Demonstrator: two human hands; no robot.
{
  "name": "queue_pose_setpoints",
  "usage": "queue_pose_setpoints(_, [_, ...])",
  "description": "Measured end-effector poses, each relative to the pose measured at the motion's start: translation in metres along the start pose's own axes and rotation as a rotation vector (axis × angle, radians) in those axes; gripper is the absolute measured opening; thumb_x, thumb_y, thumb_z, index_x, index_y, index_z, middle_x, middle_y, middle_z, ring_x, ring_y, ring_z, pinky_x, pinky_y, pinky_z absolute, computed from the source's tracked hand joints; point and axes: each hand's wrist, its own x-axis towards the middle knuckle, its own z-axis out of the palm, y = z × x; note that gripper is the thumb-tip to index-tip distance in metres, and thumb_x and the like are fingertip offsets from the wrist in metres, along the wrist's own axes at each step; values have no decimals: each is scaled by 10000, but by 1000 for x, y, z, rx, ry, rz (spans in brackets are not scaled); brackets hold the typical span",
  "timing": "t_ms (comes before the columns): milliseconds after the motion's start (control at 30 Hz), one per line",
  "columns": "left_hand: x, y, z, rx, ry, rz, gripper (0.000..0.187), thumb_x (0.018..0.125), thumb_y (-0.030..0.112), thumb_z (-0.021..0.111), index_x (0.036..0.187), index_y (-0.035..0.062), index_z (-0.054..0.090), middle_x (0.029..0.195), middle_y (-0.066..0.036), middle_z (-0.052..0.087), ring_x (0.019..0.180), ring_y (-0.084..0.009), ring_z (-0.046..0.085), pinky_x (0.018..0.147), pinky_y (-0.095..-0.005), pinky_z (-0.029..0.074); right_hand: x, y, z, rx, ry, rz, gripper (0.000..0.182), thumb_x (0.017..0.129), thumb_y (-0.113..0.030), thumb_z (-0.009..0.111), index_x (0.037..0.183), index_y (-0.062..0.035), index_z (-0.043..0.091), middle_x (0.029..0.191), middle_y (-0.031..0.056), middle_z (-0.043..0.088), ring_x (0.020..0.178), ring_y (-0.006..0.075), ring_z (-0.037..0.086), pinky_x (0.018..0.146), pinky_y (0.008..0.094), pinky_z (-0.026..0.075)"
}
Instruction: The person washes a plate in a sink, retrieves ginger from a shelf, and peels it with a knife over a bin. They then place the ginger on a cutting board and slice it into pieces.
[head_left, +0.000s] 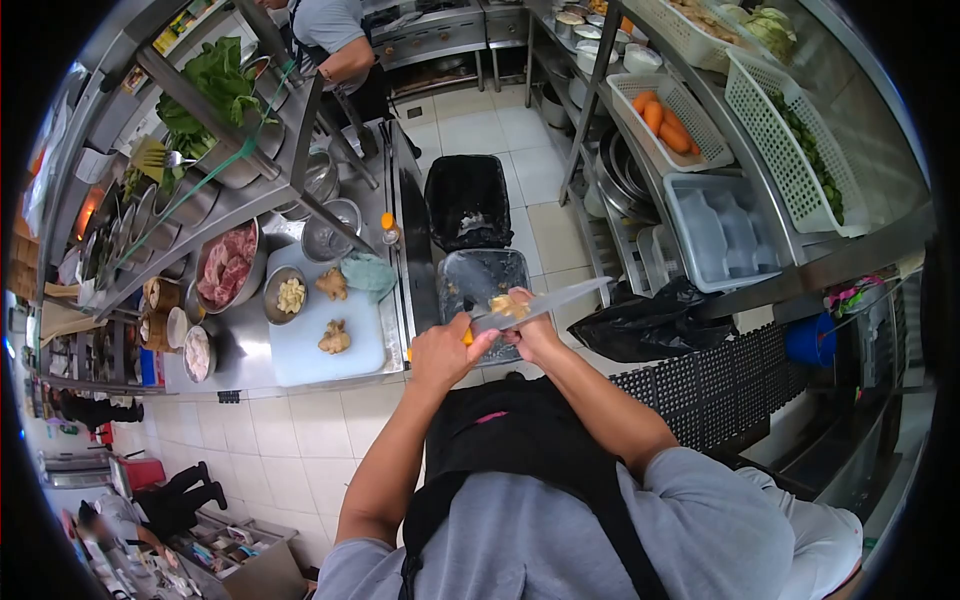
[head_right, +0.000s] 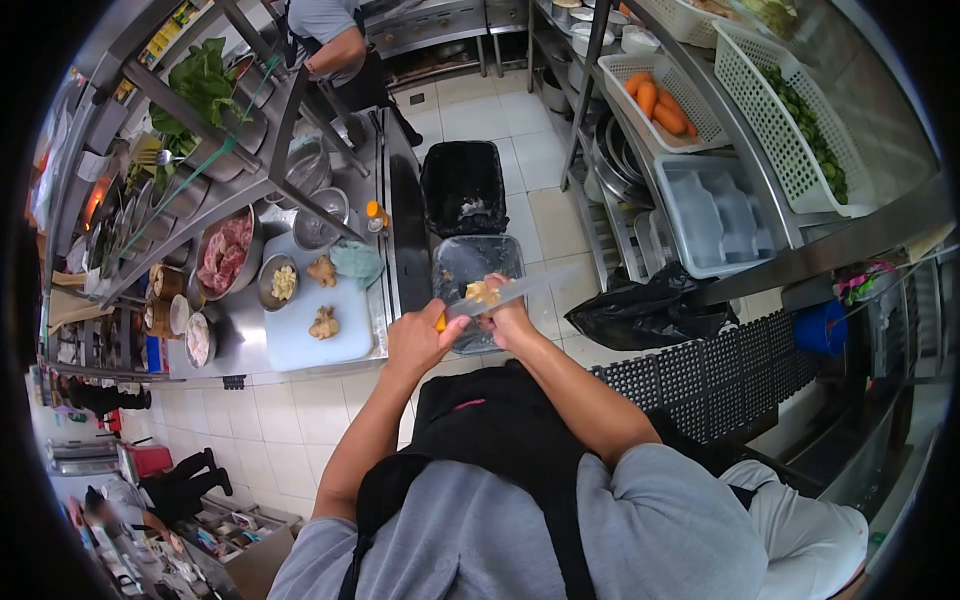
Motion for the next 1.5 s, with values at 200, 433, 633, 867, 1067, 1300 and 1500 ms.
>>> queue_pose_setpoints(200, [-3,-64,18,-10,-55,-279,595,923,656,470,856,82,609,739,-233,668,785,-457,660,661,-547,497,-14,-26,4,-43,-76,59,270,1030,-353,432,1001,-102,528,828,114,643,520,147,483,425,262,340])
queue_pose_setpoints(433, [-2,-11,18,-152,20,-225,562,913,641,511,868,89,605,732,-227,664,747,-461,657,647,-555,498,2,-7,5,189,41,168,474,1024,-550,398,989,-111,573,782,82,616,539,151,492,491,273,416])
queue_pose_setpoints(633, [0,25,19,-78,79,-28,598,869,679,548,905,83,588,658,-203,657,642,-425,668,546,-538,498,11,9,5,302,97,242,610,924,-704,457,952,-106,573,878,64,617,822,253,601,808,403,516])
queue_pose_setpoints(867, [-1,22,24,-26,45,-33,552,880,645,560,842,94,554,640,-196,642,639,-423,659,541,-532,482,16,21,-1,417,118,328,436,994,-528,449,973,-109,565,900,84,608,809,245,601,771,395,524])
queue_pose_setpoints(1067, [4,-16,31,44,71,-158,578,901,662,512,857,90,583,647,-205,648,631,-426,658,537,-534,490,7,7,-5,323,0,302,332,1022,-419,430,925,-124,548,722,35,527,502,148,440,463,300,366])
queue_pose_setpoints(1300, [1,-17,22,-42,80,-108,577,893,665,519,865,93,587,673,-203,656,665,-437,660,554,-534,492,14,4,-5,310,0,273,355,1020,-396,426,931,-80,562,815,64,587,562,149,513,496,285,421])
queue_pose_setpoints(1500, [3,11,24,-31,76,6,547,868,633,580,840,87,565,668,-195,648,644,-426,650,545,-520,485,15,7,12,416,117,262,248,1011,-348,456,921,-136,548,797,12,570,726,202,593,591,365,527])
